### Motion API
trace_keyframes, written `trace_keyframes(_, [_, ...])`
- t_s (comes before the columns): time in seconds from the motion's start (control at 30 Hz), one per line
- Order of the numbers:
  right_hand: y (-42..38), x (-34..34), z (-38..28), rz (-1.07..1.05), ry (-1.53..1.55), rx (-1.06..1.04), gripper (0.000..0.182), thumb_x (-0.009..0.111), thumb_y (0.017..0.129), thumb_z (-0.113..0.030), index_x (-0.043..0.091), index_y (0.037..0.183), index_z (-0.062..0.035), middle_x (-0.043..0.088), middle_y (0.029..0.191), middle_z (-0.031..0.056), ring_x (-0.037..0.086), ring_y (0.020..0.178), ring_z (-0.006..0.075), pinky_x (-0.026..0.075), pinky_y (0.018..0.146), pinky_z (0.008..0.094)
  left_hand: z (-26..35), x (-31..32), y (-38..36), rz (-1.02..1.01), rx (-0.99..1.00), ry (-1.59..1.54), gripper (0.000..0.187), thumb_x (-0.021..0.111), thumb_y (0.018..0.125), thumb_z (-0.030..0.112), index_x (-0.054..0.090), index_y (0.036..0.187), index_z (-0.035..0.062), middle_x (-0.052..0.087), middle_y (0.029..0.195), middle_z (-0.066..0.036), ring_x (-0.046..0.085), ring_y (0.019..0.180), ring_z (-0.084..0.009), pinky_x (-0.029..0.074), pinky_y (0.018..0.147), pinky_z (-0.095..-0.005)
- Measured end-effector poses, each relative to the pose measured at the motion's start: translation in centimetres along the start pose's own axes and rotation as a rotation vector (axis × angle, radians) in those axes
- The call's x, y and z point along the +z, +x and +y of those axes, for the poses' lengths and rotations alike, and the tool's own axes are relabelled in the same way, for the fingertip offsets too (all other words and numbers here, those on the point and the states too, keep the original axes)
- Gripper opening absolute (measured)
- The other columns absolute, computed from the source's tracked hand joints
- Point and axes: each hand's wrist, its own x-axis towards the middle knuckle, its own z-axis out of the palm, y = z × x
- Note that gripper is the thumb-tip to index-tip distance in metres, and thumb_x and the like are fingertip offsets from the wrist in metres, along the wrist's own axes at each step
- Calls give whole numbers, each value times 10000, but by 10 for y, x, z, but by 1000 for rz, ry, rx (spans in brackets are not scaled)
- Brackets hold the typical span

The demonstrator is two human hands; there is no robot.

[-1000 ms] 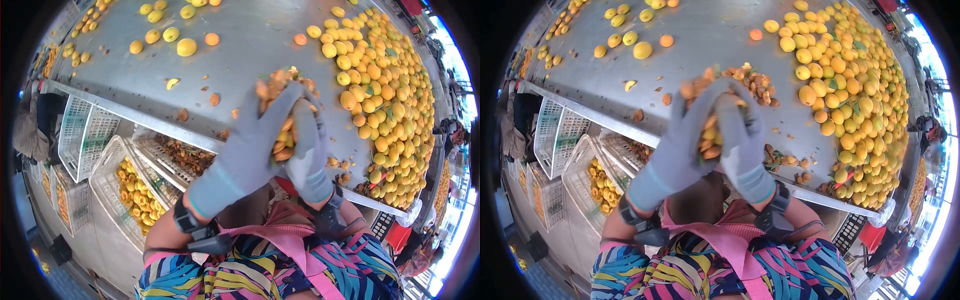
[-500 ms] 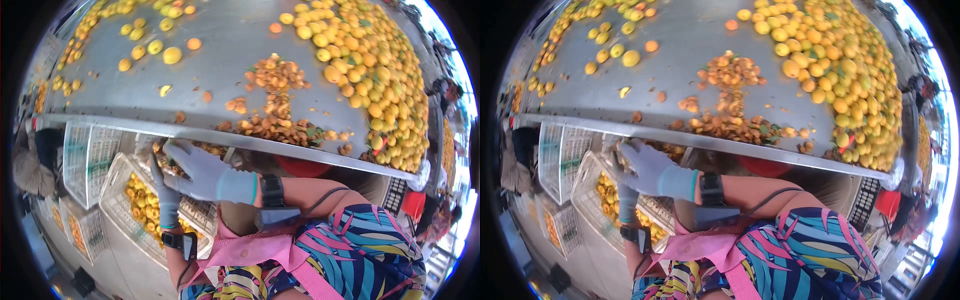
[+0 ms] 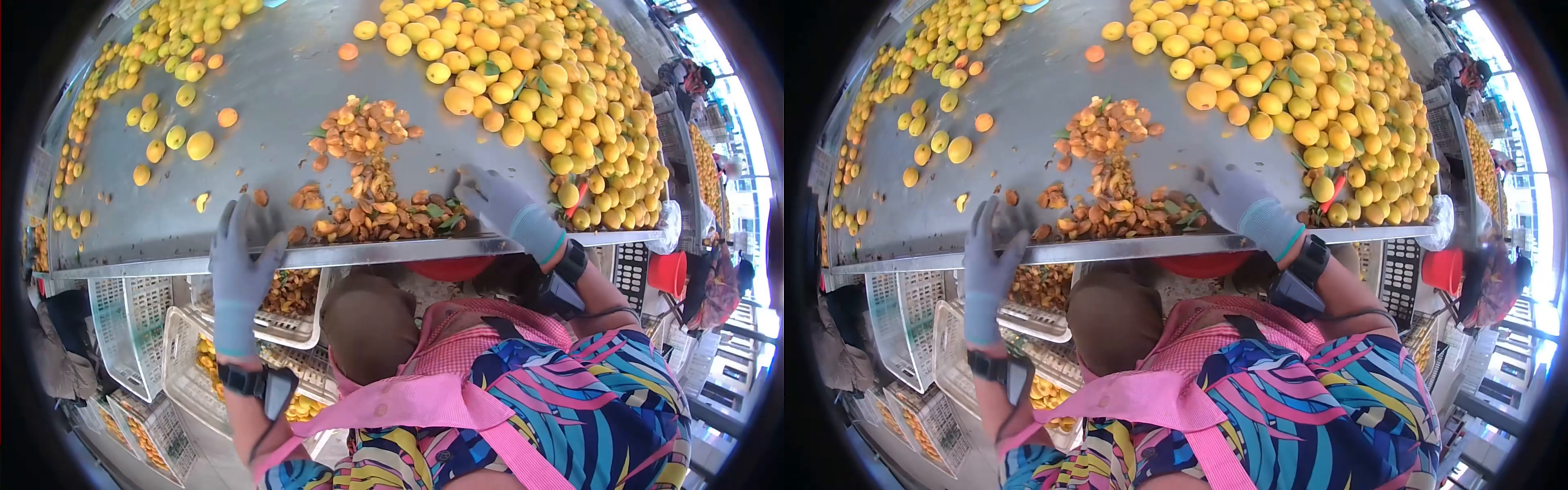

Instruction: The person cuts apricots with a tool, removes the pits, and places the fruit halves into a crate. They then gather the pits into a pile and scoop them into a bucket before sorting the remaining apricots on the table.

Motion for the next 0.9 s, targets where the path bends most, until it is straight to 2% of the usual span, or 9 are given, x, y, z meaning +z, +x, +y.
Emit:
trace_keyframes(0.1, [-7,-5,-31,-36,-87,63,483,481,920,-393,437,1308,-110,572,1076,240,585,967,412,463,840,469,0,28,17,-346,-124,346,877,685,745,532,314,1420,112,440,1336,-214,501,1163,-398,442,937,-475])
trace_keyframes(0.23, [-6,22,-60,-57,-10,27,530,451,929,-413,396,1325,-65,569,1077,264,572,959,452,463,826,498,55,34,32,-604,-168,104,983,753,691,495,241,1446,125,431,1296,-237,526,1118,-415,474,905,-456])
trace_keyframes(0.37, [14,36,-82,-86,123,-27,556,455,918,-447,415,1288,-33,568,1114,254,586,956,447,468,837,493,70,58,35,-606,-80,-11,1065,806,652,425,181,1464,134,404,1287,-239,526,1115,-419,480,912,-450])
trace_keyframes(0.57, [46,69,-111,-124,361,45,474,455,921,-428,451,1195,-41,611,1031,234,596,981,406,468,837,477,63,89,36,-580,-160,-161,1123,839,614,241,118,1468,137,369,1301,-240,498,1149,-412,461,955,-439])
trace_keyframes(0.67, [63,98,-109,151,406,-221,396,459,922,-383,468,1130,-46,613,1000,201,615,937,350,470,812,437,61,92,41,-465,-164,-215,1097,840,585,157,167,1450,120,379,1286,-244,465,1167,-412,440,978,-426])
trace_keyframes(0.73, [62,89,-118,-90,1216,110,361,461,921,-337,485,1125,-40,599,938,158,603,855,278,463,781,382,62,93,45,-425,-173,-249,1078,838,570,118,197,1438,110,387,1275,-245,448,1173,-410,430,988,-421])
trace_keyframes(0.8, [64,92,-119,-86,1365,147,336,469,917,-308,504,1101,-30,578,895,125,559,808,218,452,754,334,62,93,47,-399,-139,-316,1039,832,556,92,248,1415,90,409,1253,-233,436,1169,-404,423,988,-416])
trace_keyframes(0.87, [62,95,-118,62,1381,39,313,473,924,-270,512,1124,-33,580,943,110,554,828,182,454,740,311,63,94,44,-326,-88,-327,1003,820,569,81,272,1408,103,421,1245,-224,449,1159,-403,425,983,-420])
trace_keyframes(0.9, [58,87,-122,31,1473,118,316,492,929,-211,498,1185,-25,570,1015,95,554,881,151,458,765,297,67,91,43,-303,-70,-349,992,814,577,80,274,1409,113,422,1246,-220,457,1155,-401,429,979,-424])
